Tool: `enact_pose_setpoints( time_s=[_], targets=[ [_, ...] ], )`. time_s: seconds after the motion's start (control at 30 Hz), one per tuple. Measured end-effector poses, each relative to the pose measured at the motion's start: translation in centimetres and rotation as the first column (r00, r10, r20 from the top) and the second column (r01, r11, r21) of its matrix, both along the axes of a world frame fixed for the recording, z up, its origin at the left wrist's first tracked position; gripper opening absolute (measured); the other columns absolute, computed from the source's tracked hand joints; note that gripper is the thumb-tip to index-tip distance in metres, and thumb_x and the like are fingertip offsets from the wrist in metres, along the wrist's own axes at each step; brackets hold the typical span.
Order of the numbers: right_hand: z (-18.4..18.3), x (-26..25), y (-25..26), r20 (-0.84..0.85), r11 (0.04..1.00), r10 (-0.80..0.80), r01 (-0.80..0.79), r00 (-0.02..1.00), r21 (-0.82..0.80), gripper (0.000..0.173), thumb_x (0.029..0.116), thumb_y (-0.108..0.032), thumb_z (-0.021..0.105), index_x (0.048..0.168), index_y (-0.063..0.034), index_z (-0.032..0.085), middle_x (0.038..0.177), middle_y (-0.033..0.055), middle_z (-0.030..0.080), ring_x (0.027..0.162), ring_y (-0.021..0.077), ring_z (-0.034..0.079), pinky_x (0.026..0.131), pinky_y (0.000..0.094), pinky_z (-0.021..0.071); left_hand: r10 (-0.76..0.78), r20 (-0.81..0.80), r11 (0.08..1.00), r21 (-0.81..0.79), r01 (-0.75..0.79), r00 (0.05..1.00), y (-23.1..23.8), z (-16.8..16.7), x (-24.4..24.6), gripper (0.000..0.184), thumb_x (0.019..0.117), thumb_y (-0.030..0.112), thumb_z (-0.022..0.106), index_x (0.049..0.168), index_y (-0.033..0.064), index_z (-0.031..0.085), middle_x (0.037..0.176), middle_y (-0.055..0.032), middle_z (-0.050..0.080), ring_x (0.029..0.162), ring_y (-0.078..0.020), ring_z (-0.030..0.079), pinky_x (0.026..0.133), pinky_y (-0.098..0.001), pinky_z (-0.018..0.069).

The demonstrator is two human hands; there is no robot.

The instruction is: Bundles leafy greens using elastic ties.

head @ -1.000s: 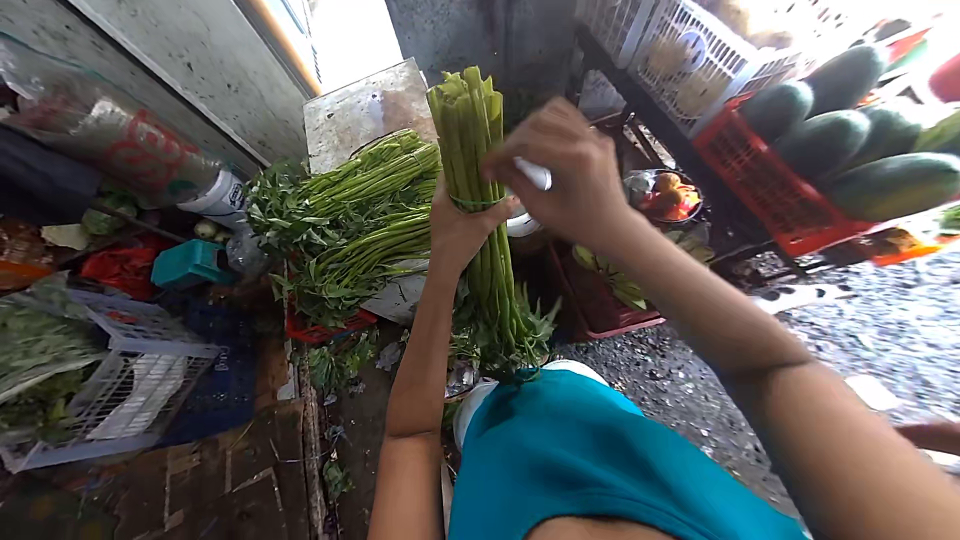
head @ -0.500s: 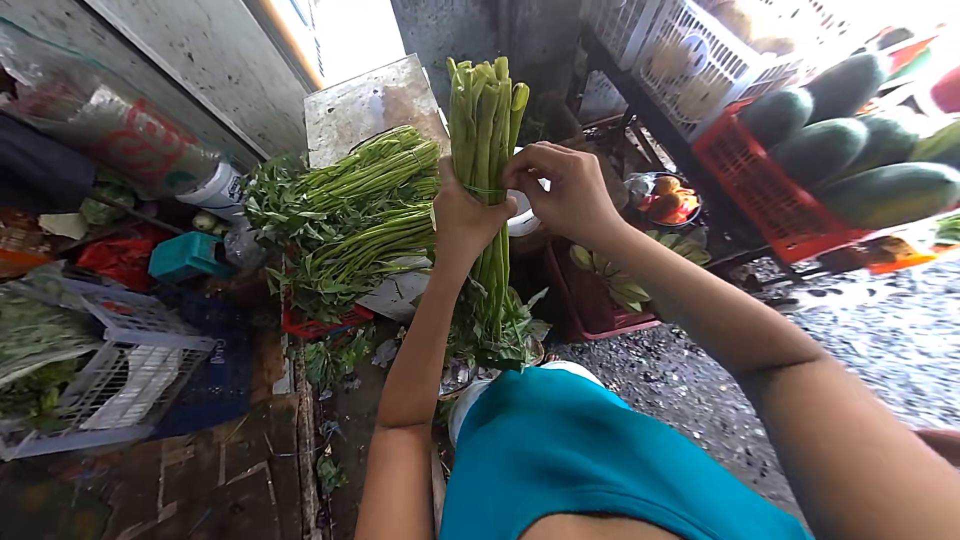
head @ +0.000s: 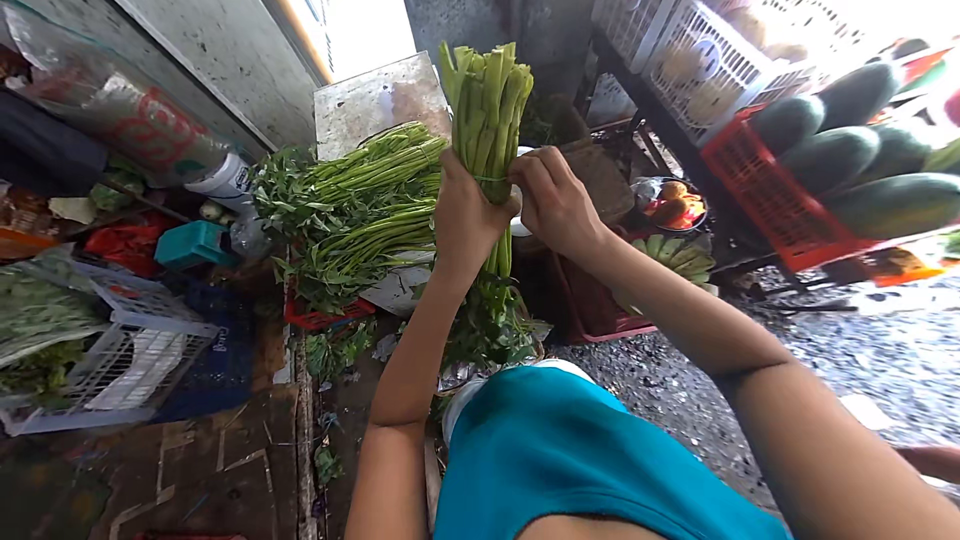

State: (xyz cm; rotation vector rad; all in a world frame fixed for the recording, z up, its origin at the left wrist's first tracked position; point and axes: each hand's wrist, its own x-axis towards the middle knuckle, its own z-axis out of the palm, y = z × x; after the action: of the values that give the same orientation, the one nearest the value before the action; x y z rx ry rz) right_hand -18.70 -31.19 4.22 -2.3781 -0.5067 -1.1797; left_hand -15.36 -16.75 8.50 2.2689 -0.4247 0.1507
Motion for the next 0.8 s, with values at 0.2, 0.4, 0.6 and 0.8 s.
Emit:
enact_pose_setpoints(
  time_s=[0.2,0.4,0.6,0.8],
  targets=[
    [1.7,-0.8,0.1,-0.194,0.926,0.370,-0.344,0.909,0.155,0.014,0.0968,0.000,0.054,0.097,0.0001,0.067,0.098,0.0133,0.064,0.098,0.0230,0.062,0.089,0.0339,0.0524,0.042,0.045,0.999,-0.012,-0.042,0.998,1.9,-0.4,1.1,0.095,0.0724,0.032,0.091,0.144,0.0003,0.037,0.119,-0.0200,0.067,0.109,-0.0325,0.068,0.092,-0.0529,0.0560],
    [1.3,-0.8,2.7,-0.021,0.969,0.209,-0.205,0.978,0.137,0.014,0.0985,-0.005,0.065,0.106,-0.0019,0.076,0.101,0.0136,0.072,0.099,0.0218,0.069,0.089,0.0297,0.0556,0.066,0.088,0.993,-0.107,-0.056,0.994,3.9,-1.0,1.3,0.094,0.0685,0.018,0.090,0.144,0.0000,0.037,0.117,-0.0185,0.068,0.107,-0.0288,0.070,0.091,-0.0486,0.0575],
    [0.4,1.1,6.4,-0.038,0.951,0.257,-0.245,0.966,0.190,0.012,0.0971,-0.007,0.063,0.103,0.0006,0.070,0.098,0.0150,0.067,0.092,0.0232,0.066,0.083,0.0334,0.0563,0.144,0.072,0.987,-0.088,-0.138,0.987,6.5,-0.9,0.4,0.088,0.0720,0.016,0.086,0.144,0.0033,0.037,0.115,-0.0171,0.068,0.106,-0.0291,0.069,0.090,-0.0502,0.0569],
    [1.4,2.8,7.5,-0.275,0.813,0.574,-0.498,0.771,0.302,0.009,0.0969,-0.005,0.064,0.098,0.0024,0.068,0.100,0.0135,0.063,0.087,0.0145,0.066,0.078,0.0270,0.0596,0.158,0.126,0.986,-0.063,-0.151,0.979,10.8,-2.4,0.4,0.093,0.0686,0.023,0.090,0.144,0.0033,0.039,0.117,-0.0180,0.068,0.108,-0.0324,0.069,0.090,-0.0543,0.0564]
  ],
)
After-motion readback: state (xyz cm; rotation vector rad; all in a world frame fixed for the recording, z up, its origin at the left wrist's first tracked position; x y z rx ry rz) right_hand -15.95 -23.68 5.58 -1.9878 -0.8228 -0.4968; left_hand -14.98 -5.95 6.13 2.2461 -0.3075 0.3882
